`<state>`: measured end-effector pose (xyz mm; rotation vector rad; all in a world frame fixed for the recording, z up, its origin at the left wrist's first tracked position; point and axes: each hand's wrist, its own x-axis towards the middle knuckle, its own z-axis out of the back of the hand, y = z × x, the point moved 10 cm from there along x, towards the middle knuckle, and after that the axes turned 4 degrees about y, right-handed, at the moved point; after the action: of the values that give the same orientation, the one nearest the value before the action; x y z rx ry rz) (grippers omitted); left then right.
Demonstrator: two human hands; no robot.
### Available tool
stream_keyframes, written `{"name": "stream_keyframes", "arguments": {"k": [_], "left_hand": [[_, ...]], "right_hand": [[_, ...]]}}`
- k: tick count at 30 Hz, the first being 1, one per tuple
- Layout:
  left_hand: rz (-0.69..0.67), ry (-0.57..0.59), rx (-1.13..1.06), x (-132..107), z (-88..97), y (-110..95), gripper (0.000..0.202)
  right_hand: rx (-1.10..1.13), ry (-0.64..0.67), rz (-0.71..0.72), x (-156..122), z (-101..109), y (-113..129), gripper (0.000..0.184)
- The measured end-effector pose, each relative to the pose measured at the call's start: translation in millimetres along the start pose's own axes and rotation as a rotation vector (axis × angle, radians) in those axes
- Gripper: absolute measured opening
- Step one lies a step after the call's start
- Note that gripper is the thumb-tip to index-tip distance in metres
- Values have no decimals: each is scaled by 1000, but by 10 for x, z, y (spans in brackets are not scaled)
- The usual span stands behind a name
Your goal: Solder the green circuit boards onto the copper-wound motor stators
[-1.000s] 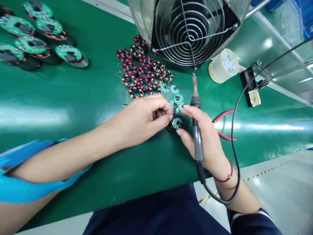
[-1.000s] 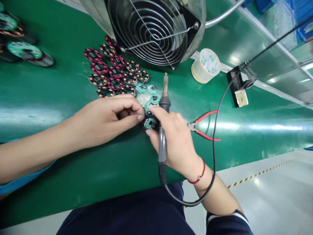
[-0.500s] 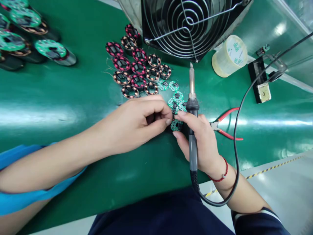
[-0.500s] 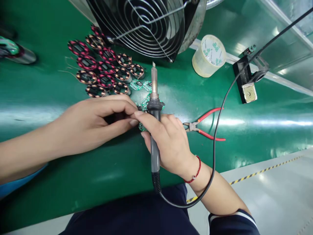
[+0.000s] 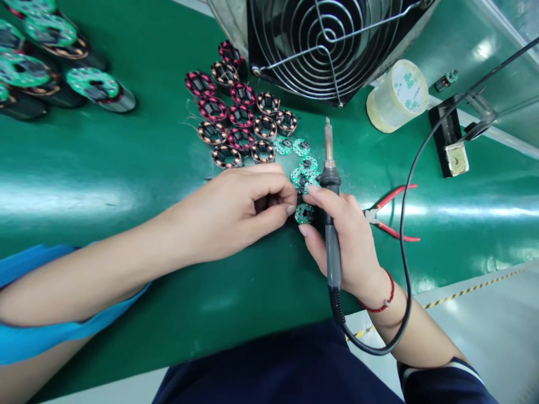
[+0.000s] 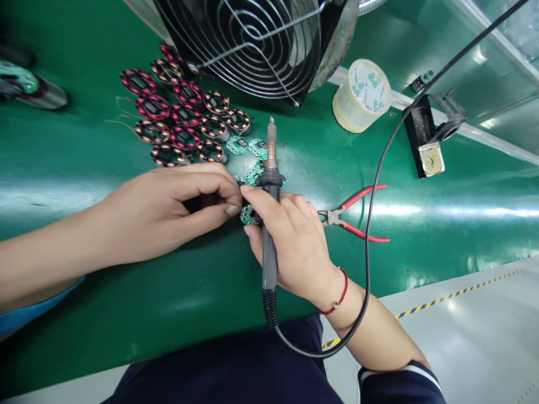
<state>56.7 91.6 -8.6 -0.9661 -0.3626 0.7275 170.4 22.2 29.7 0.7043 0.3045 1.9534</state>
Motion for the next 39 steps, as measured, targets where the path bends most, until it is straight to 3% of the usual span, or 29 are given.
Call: {"name": "stream_keyframes", "arguments": {"k": [5, 10, 13, 20, 35, 39], "left_hand": [[32, -2, -12, 12, -2, 16, 23], [40, -4, -34, 27, -13, -3, 22], [49, -20, -37, 31, -8, 0, 22], [49, -37, -60, 48, 0, -2, 21], [-8, -121, -74, 50, 3, 7, 20], [22, -65, -74, 54, -7, 2, 20]], "right_hand": [[191, -110, -22, -43, 201, -99, 49], [305, -497, -101, -161, 625, -298, 28], [325, -704, -68, -220, 816, -292, 29], [334, -592, -61, -148, 728, -205, 35], [306, -602, -72, -157, 748, -219, 35], [289, -585, -59, -155, 744, -196, 35]]}}
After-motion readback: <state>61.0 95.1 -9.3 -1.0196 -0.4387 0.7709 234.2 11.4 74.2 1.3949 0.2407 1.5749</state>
